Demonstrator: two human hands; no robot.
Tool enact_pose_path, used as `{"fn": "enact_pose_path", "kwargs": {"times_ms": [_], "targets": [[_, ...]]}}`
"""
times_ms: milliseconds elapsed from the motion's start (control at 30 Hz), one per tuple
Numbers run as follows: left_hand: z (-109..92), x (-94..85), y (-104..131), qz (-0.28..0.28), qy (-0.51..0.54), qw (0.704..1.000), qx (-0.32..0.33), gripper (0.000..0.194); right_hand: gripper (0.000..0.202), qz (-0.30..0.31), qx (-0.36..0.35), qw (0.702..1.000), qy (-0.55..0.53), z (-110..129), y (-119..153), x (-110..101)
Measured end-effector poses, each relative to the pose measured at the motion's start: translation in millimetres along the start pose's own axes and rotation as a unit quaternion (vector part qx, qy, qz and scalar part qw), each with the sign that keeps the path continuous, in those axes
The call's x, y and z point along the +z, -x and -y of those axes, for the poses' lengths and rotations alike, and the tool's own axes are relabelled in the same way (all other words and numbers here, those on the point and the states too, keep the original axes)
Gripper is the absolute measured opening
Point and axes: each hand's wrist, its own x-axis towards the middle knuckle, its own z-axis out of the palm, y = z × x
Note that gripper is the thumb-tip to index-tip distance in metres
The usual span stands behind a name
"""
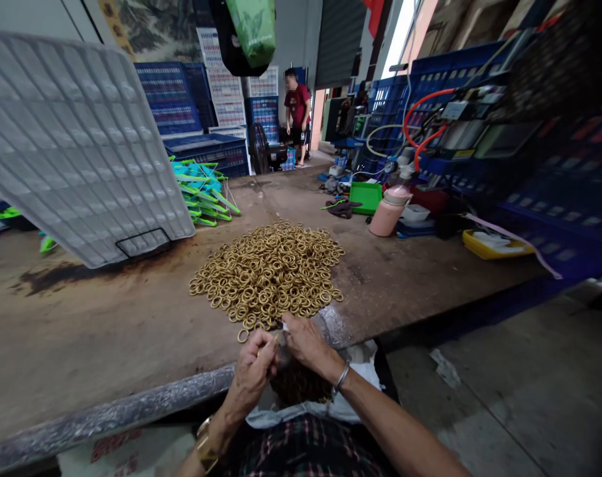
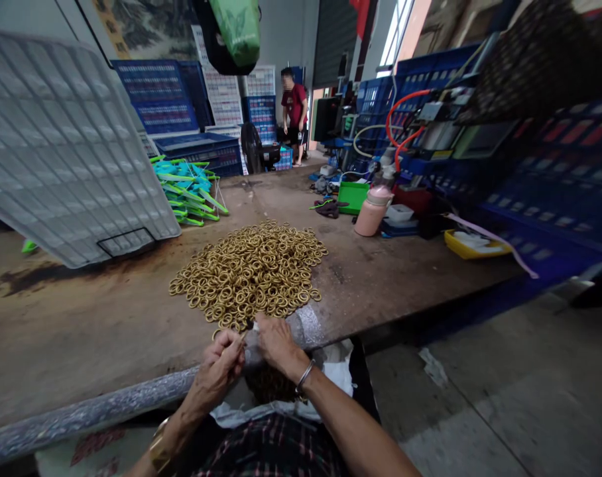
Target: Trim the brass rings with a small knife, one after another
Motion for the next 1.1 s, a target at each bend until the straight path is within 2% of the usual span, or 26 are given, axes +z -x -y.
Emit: {"fn": "enact_pose_path", "kwargs": {"times_ms": [100,233,333,467,600,767,933,1100], "targets": [[1,1.5,3,0.030,0.075,0.996,-0.027,0.037,0.022,-0.029,0.019,0.999,0.007,-1,-10,-3],[6,-1.2,-1,-0.007,0.208,0.976,-0.071,0.038,0.023,-0.079,-0.007,0.997,0.014,9,-29,-10],[10,-7.5,-5,-0.038,0.262,0.960,-0.089,0.038,0.023,-0.090,-0.044,0.994,0.033,20,-43,-9],[13,-16.6,-7,-0.059,0.284,0.951,-0.105,0.039,0.021,-0.083,-0.045,0.993,0.077,28,-58,2],[15,-24.1,-12,-0.058,0.318,0.936,-0.137,0.046,0.021,-0.088,-0.033,0.992,0.083,25,-66,10],[21,-26.5,-21,-0.077,0.355,0.915,-0.176,0.031,0.021,-0.096,-0.048,0.994,0.034,14,-65,10],[17,-23.9,-26,-0.102,0.330,0.922,-0.174,0.026,0.029,-0.138,-0.051,0.988,-0.053,0,-68,4],[13,-23.1,-32,-0.076,0.311,0.938,-0.135,0.036,0.022,-0.172,-0.014,0.975,-0.138,-9,-69,-1]]}}
